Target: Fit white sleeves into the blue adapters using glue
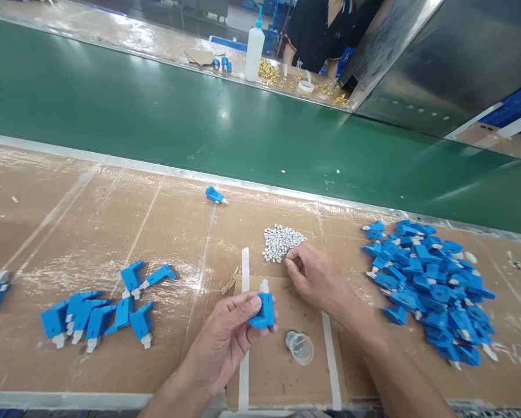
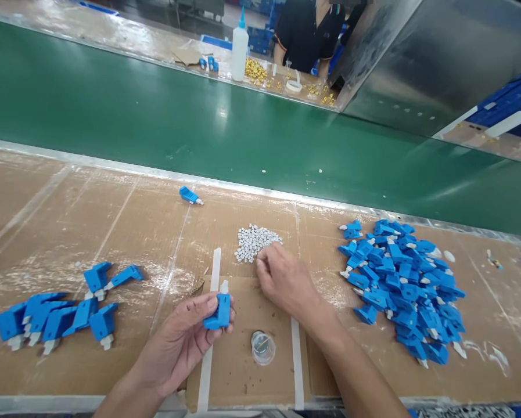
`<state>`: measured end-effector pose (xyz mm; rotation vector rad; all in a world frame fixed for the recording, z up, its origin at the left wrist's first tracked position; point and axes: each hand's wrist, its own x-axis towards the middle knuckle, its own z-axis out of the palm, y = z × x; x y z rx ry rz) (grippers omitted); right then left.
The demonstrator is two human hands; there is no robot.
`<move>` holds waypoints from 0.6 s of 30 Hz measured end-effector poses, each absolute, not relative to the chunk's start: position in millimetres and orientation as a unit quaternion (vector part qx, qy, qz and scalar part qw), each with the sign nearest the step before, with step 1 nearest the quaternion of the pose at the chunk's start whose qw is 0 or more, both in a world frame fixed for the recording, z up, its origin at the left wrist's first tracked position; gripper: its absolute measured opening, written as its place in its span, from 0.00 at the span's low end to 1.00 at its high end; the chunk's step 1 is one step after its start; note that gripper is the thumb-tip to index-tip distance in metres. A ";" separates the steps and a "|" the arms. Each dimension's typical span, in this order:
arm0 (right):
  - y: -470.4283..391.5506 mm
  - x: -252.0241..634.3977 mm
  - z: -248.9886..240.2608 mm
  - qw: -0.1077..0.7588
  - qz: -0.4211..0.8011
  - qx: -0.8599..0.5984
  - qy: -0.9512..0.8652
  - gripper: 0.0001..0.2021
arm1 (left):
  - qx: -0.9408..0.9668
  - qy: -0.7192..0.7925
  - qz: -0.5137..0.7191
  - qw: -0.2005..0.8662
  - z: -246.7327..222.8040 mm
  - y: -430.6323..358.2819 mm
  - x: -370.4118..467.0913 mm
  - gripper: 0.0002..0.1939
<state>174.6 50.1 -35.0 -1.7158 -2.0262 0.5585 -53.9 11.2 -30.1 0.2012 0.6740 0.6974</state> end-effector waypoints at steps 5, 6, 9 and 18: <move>23.7 192.7 -11.6 0.394 0.487 -0.574 -0.528 0.08 | 0.117 0.321 0.346 0.874 -26.3 12.4 -52.2 0.10; 16.5 195.3 -9.5 0.413 0.521 -0.555 -0.500 0.08 | 0.122 0.319 0.346 0.874 -26.1 12.2 -51.5 0.10; -2.8 197.0 -7.9 0.460 0.577 -0.512 -0.439 0.08 | 0.135 0.316 0.344 0.874 -26.2 10.4 -48.7 0.10; -30.1 183.7 -3.6 0.569 0.600 -0.439 -0.351 0.07 | 0.136 0.318 0.326 0.880 -15.4 2.6 -35.0 0.10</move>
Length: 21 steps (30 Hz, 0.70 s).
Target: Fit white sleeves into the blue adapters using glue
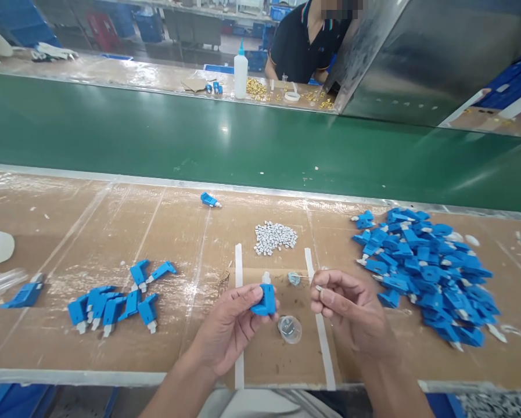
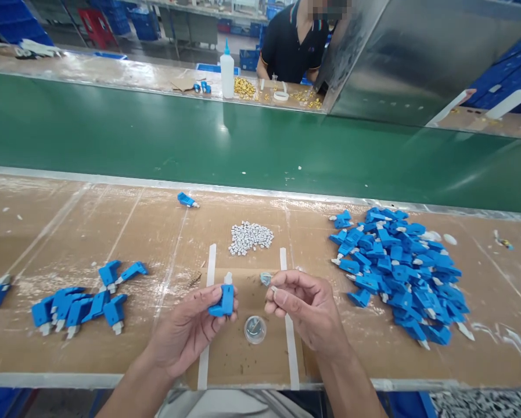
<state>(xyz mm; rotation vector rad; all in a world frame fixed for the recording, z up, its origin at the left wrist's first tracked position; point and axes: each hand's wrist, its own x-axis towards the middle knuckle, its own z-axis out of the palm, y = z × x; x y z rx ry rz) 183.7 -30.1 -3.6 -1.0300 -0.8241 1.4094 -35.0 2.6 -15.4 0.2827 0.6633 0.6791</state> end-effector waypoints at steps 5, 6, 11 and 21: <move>-36.2 179.8 0.2 0.563 0.618 -0.406 -0.369 0.06 | 0.177 0.314 0.317 0.877 -4.6 -0.2 -24.5 0.11; -37.0 179.4 0.7 0.562 0.623 -0.399 -0.370 0.06 | 0.190 0.309 0.317 0.876 -2.6 -0.8 -22.7 0.11; -39.1 179.9 -1.7 0.574 0.636 -0.386 -0.342 0.05 | 0.249 0.294 0.308 0.870 3.1 -3.5 -16.2 0.11; -49.4 172.5 2.0 0.540 0.591 -0.465 -0.378 0.06 | 0.416 0.295 0.334 0.793 0.5 -4.8 -12.1 0.12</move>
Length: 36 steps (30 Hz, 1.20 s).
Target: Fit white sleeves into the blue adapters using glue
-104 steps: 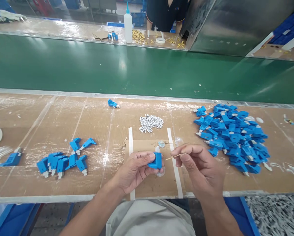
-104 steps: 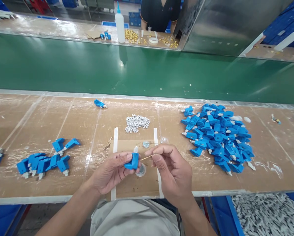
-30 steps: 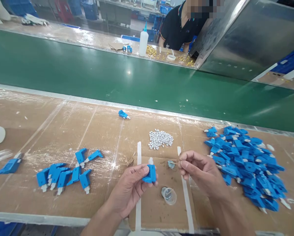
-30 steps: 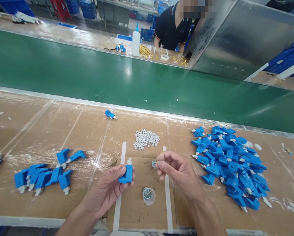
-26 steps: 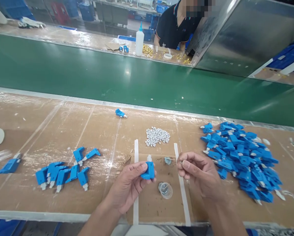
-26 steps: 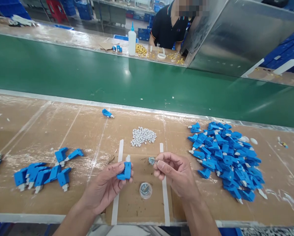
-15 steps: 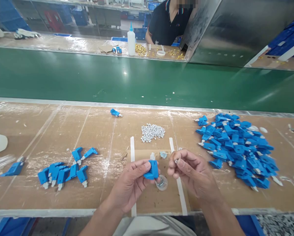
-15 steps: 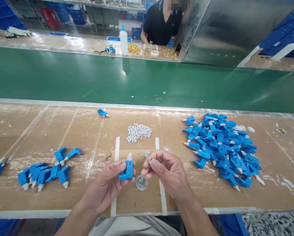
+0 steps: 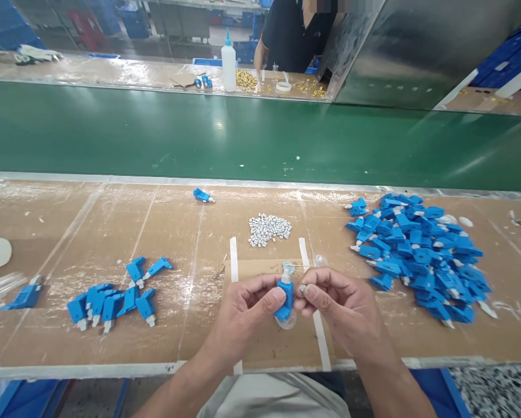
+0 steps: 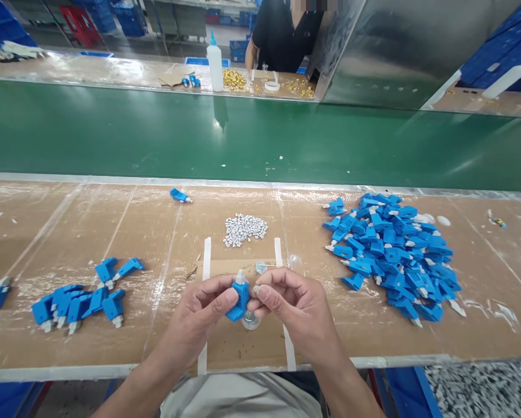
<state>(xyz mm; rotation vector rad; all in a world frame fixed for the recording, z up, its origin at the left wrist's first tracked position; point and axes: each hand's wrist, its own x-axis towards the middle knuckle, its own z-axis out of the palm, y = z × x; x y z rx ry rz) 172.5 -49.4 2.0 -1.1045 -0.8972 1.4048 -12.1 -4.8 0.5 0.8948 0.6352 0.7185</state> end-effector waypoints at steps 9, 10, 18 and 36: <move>-51.0 158.8 15.3 0.503 0.542 -0.513 -0.434 0.09 | 0.456 0.299 0.336 0.768 0.7 -6.6 -15.6 0.13; -51.4 157.8 15.8 0.501 0.534 -0.519 -0.441 0.09 | 0.456 0.300 0.336 0.767 1.0 -6.7 -16.1 0.13; -57.3 151.5 18.6 0.483 0.423 -0.567 -0.516 0.07 | 0.515 0.325 0.352 0.710 -2.1 -6.4 -16.9 0.13; -54.7 171.1 3.0 0.541 0.637 -0.421 -0.353 0.12 | 0.571 0.266 0.277 0.726 13.2 1.5 -18.2 0.17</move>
